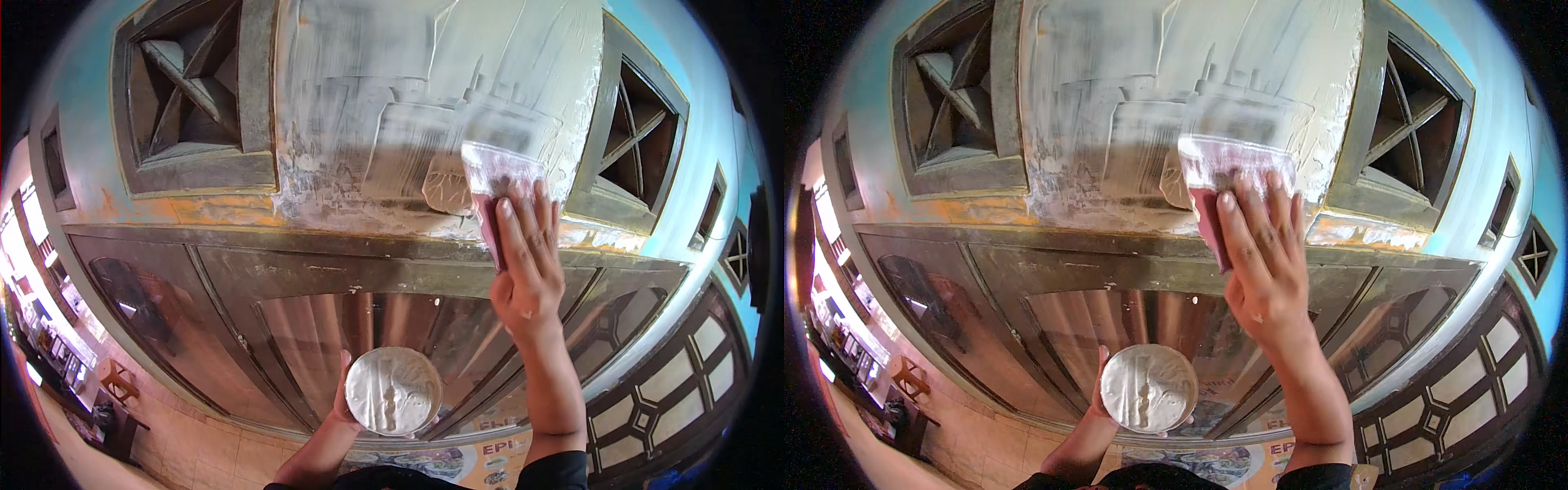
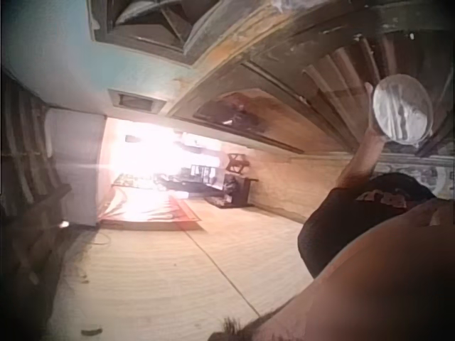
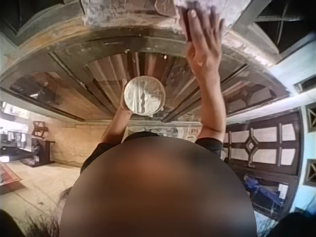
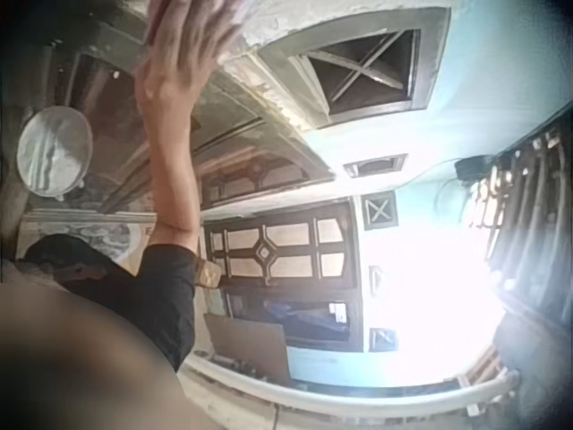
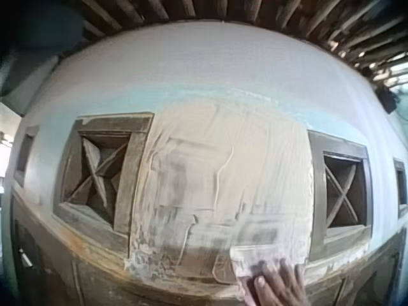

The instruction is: Applying wall filler or putty to the interface between a wooden cabinet and the wall using a putty knife.

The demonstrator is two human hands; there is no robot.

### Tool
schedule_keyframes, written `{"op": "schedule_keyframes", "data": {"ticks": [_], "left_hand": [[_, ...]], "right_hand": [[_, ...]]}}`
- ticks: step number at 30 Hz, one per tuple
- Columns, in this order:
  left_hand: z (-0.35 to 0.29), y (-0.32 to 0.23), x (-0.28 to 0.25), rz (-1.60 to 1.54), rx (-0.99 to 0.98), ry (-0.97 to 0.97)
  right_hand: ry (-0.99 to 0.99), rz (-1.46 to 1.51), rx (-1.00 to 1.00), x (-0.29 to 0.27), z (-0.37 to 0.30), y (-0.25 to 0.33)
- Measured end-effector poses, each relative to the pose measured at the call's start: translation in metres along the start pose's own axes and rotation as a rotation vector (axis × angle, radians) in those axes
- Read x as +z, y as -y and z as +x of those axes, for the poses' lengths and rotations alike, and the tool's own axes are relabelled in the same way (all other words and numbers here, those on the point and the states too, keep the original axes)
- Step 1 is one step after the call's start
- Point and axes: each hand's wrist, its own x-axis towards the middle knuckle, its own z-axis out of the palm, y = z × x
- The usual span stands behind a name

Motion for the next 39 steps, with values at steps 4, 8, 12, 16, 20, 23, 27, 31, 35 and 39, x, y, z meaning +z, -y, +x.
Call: {"op": "schedule_keyframes", "data": {"ticks": [4,8,12,16,20,23,27,31,35,39], "left_hand": [[0.003,0.005,0.015,-0.255,-0.195,0.140],[0.004,0.000,0.007,-0.418,-0.147,-0.025],[0.004,0.000,0.023,-0.216,-0.235,0.339],[0.006,0.002,0.027,-0.335,-0.172,0.074],[0.008,0.001,0.009,-0.217,-0.246,0.249],[0.006,0.005,0.010,-0.276,-0.170,0.101],[0.009,0.005,0.006,-0.444,-0.133,0.039],[0.005,0.004,0.001,-0.245,-0.110,0.028],[0.005,0.006,0.000,-0.261,-0.134,0.059],[0.002,0.005,0.033,-0.201,-0.233,0.370]], "right_hand": [[-0.045,-0.104,-0.010,0.009,0.033,-0.018],[0.089,-0.138,0.054,0.025,0.037,-0.007],[0.121,-0.085,0.082,0.036,0.013,0.001],[0.174,-0.072,0.060,0.044,-0.016,0.010],[0.117,-0.011,0.022,0.034,-0.014,0.013],[-0.012,0.010,-0.006,0.013,0.000,0.008],[-0.047,-0.114,0.051,0.011,0.031,-0.011],[0.064,-0.131,0.132,0.042,0.019,0.013],[0.152,-0.049,0.118,0.057,-0.008,0.047],[0.192,-0.002,0.053,0.047,-0.021,0.047]]}}
